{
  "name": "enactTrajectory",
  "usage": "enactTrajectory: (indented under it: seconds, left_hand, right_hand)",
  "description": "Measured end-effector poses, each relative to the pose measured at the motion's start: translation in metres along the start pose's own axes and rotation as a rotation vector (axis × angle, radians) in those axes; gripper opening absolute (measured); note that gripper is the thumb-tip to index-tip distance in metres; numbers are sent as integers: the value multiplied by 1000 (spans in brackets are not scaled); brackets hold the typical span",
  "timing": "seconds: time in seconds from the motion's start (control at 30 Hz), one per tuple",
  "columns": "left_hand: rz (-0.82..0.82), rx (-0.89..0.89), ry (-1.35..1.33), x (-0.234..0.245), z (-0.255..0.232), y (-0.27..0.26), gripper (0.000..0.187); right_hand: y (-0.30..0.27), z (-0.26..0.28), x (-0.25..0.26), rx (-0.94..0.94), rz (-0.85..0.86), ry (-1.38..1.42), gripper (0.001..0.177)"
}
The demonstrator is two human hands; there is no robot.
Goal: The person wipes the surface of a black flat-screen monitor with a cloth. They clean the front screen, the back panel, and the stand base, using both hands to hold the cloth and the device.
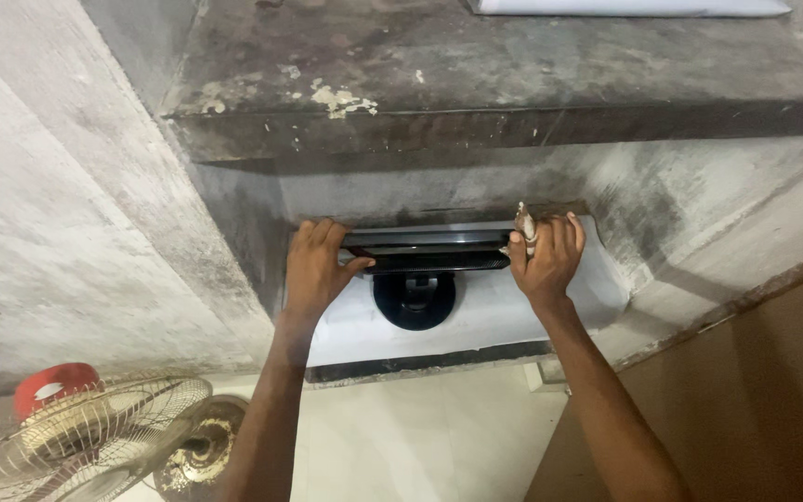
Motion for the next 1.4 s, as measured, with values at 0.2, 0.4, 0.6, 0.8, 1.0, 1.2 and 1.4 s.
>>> enactTrajectory:
  seconds: [0.2, 0.4, 0.6, 0.8, 1.0, 1.2, 1.4]
  left_hand:
    - [13, 7, -7, 0, -1, 0, 56]
    - [41, -27, -43, 3, -4, 4, 60]
    - [165, -78, -30, 10, -1, 7, 59]
    - [200, -103, -46, 8, 1, 8, 55]
    - [191, -169, 4, -2, 8, 9, 42]
    - [181, -111, -88, 0, 7, 7, 44]
    - [166, -79, -105, 5, 3, 4, 48]
  right_hand:
    - [-6, 11, -23, 61, 30, 4, 49]
    - [7, 55, -43, 191, 87, -48, 74]
    - [30, 96, -51, 239, 130, 87, 78]
    - [48, 147, -75, 234, 189, 149, 68]
    - [68, 184, -79, 244, 168, 256, 61]
    - [74, 183, -70, 296, 142, 182, 44]
    - [65, 165, -60, 327, 122, 166, 43]
Point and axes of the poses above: each hand's wrist, its own y-axis towards the middle knuckle, its own x-axis out of the back of the hand, z = x × y, the point moved 4 cm from there along y, towards the middle knuckle, and after that the axes turned 14 degrees about x, right-handed, at the moved point
